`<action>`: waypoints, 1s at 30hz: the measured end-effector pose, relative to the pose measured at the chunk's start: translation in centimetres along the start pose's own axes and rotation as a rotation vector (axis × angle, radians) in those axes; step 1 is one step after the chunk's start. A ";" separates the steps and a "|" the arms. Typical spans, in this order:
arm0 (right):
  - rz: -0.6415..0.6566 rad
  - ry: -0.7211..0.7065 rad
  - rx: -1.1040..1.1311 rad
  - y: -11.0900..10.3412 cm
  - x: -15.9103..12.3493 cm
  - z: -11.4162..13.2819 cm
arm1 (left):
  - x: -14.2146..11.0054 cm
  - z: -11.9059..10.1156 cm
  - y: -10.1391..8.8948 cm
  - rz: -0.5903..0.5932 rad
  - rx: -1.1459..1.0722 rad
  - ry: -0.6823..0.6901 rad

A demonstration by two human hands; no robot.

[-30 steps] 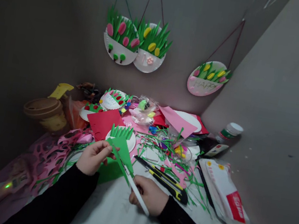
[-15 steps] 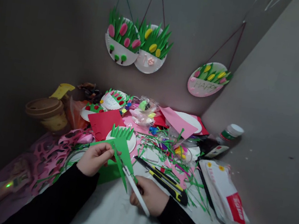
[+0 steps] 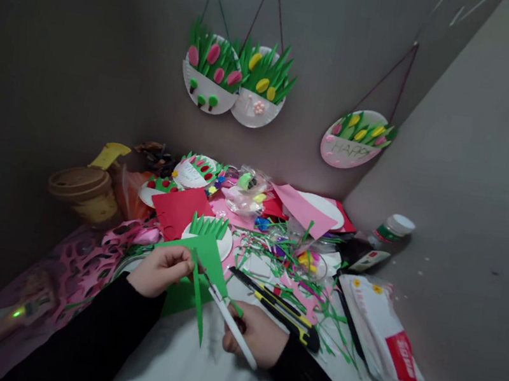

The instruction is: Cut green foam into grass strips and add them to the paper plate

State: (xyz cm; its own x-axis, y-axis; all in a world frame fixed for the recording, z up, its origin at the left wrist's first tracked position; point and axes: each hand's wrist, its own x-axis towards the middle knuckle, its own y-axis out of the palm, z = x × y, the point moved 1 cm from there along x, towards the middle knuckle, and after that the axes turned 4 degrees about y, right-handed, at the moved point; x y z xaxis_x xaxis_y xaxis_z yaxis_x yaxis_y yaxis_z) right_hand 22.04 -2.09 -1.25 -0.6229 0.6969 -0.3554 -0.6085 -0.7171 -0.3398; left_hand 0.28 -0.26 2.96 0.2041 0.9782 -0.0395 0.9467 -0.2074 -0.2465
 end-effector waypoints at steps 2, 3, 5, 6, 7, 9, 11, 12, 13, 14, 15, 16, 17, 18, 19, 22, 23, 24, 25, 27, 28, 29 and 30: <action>0.003 0.009 0.008 0.0 0.0 -0.1 | 0.0 0.1 -0.3 0.027 0.022 0.006; 0.008 0.011 0.017 0.0 0.0 -0.1 | -0.1 0.1 -0.4 0.043 0.030 0.010; 0.025 0.006 0.040 -0.1 0.0 -0.2 | 0.0 0.2 -0.7 0.072 0.046 0.020; 0.034 0.002 0.049 -0.1 0.0 -0.2 | 0.0 0.2 -0.9 0.084 0.050 0.022; 0.043 -0.002 0.055 -0.2 0.0 -0.2 | 0.0 0.2 -1.0 0.092 0.051 0.024; 0.051 -0.005 0.054 -0.2 0.0 -0.1 | 0.0 0.2 -1.1 0.097 0.044 0.019; 0.051 -0.009 0.041 -0.3 0.0 0.0 | 0.0 0.3 -1.0 0.104 0.022 0.015; 0.049 -0.012 0.032 -0.3 0.0 0.1 | 0.0 0.4 -1.0 0.106 0.009 0.021; 0.046 -0.015 0.023 -0.3 0.0 0.1 | 0.0 0.4 -0.9 0.111 -0.004 0.030; 0.044 -0.018 0.015 -0.3 0.0 0.2 | 0.0 0.5 -0.8 0.120 -0.017 0.042; 0.044 -0.019 0.010 -0.3 0.0 0.2 | 0.0 0.5 -0.8 0.129 -0.031 0.054; 0.045 -0.018 0.010 -0.3 0.0 0.1 | -0.1 0.6 -0.7 0.136 -0.042 0.063; 0.047 -0.017 0.015 -0.3 0.1 0.0 | -0.1 0.6 -0.7 0.138 -0.049 0.067; 0.049 -0.016 0.024 -0.2 0.1 -0.1 | -0.1 0.6 -0.7 0.140 -0.050 0.066; 0.053 -0.014 0.035 -0.2 0.1 -0.3 | -0.1 0.6 -0.7 0.140 -0.044 0.059; 0.058 0.001 0.066 0.0 0.3 -0.7 | 0.0 0.6 -0.7 0.145 -0.021 0.024; 0.054 0.006 0.071 0.0 0.3 -0.8 | 0.1 0.6 -0.7 0.151 -0.024 0.016; 0.045 0.011 0.075 0.0 0.4 -0.9 | 0.1 0.7 -0.6 0.156 -0.034 0.009; 0.027 0.016 0.081 -0.1 0.5 -1.0 | 0.2 0.7 -0.6 0.160 -0.052 0.003; -0.030 0.031 0.096 -0.3 0.6 -1.1 | 0.2 0.6 -0.6 0.163 -0.089 -0.009; -0.076 0.034 0.092 -0.4 0.6 -1.1 | 0.1 0.6 -0.6 0.166 -0.106 -0.015; -0.135 0.028 0.063 -0.6 0.6 -1.0 | 0.0 0.5 -0.7 0.179 -0.129 -0.016; -0.201 0.014 0.005 -0.7 0.5 -0.9 | -0.2 0.4 -0.9 0.204 -0.163 -0.009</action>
State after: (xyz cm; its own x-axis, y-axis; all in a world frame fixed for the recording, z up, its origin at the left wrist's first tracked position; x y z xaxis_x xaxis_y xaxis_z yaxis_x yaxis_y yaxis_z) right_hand 22.64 -1.22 -2.00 -0.4819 0.8259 -0.2927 -0.7225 -0.5635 -0.4005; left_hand -0.68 -0.27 2.77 0.3932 0.9159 -0.0811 0.9141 -0.3989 -0.0728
